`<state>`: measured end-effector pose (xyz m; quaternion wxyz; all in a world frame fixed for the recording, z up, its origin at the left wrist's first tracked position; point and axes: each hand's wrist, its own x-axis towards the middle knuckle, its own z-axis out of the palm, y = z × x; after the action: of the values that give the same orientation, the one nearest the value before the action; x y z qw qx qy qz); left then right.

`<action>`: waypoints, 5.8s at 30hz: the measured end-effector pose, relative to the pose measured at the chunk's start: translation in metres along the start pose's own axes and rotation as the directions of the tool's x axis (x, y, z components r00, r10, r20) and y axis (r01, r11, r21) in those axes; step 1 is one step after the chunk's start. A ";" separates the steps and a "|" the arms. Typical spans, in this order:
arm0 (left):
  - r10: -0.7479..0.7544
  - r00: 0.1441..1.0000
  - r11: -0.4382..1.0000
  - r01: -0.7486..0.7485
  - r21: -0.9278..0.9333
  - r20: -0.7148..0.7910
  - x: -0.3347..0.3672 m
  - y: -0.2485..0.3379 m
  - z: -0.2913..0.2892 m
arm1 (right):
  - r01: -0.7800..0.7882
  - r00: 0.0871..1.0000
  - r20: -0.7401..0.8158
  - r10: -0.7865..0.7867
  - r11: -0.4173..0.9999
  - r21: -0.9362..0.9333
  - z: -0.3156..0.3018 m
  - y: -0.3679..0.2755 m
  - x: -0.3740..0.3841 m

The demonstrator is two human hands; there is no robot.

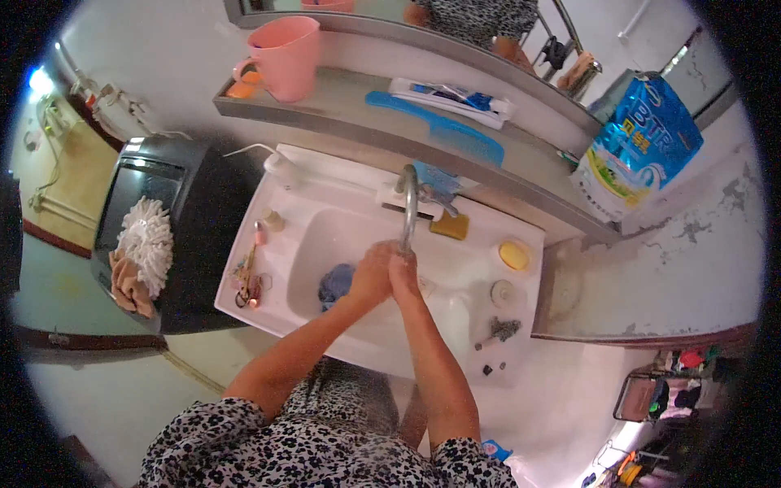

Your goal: The person unties a cord and then uses a cloth to wipe the sink and the surrounding counter. They then pick up and rinse various items including a tube, a brush, and some small tools under running water before wiping the counter again.

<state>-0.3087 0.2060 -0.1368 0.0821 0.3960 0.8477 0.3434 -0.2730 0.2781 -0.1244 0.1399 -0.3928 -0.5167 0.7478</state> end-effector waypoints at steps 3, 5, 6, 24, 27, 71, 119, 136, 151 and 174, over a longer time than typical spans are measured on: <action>0.037 0.997 0.895 -0.061 -0.443 -0.063 -0.009 -0.016 -0.016 | -0.021 0.999 0.043 0.030 0.979 -0.202 0.008 -0.024 -0.009; -0.115 0.982 0.826 0.011 -0.563 -0.148 -0.006 -0.026 -0.006 | 0.084 0.991 0.123 -0.044 0.934 -0.347 0.013 -0.027 -0.014; -0.115 0.982 0.826 0.010 -0.564 -0.151 -0.011 -0.037 0.007 | 0.087 0.991 0.125 -0.046 0.933 -0.349 0.011 -0.024 -0.014; -0.242 0.968 0.969 0.239 0.057 0.070 -0.095 -0.062 -0.129 | 0.507 0.484 0.149 -0.862 0.138 -0.851 -0.048 -0.079 0.021; -0.220 0.810 0.973 0.225 -0.059 -0.543 -0.128 -0.102 -0.157 | 0.440 0.664 0.169 -0.729 0.198 -0.876 -0.065 -0.063 0.041; -0.507 0.770 0.843 0.537 -0.036 -0.388 -0.139 -0.176 -0.206 | 0.471 0.877 0.394 -0.275 0.325 -0.820 0.011 0.077 -0.002; -0.173 0.924 -0.616 0.168 -0.770 0.340 -0.115 -0.114 -0.133 | -0.080 0.881 0.473 0.007 0.988 0.135 0.081 0.019 -0.081; 0.267 0.775 -0.434 0.628 -0.646 0.573 -0.020 -0.042 -0.038 | -0.024 0.997 0.077 -0.018 0.863 0.505 -0.034 0.025 -0.085; -0.381 0.836 -0.524 0.157 -0.837 0.396 0.002 -0.027 -0.006 | 0.115 0.993 -0.063 -0.100 0.930 0.348 0.012 -0.014 -0.028; -0.254 0.726 -0.659 0.353 -0.664 0.639 -0.051 -0.025 0.018 | -0.036 0.996 -0.069 0.054 0.967 0.251 -0.003 0.016 -0.087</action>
<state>-0.2822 0.1672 -0.1730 0.5153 -0.2079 0.2066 0.8053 -0.2106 0.2200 -0.1004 0.1904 -0.4116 -0.4039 0.7945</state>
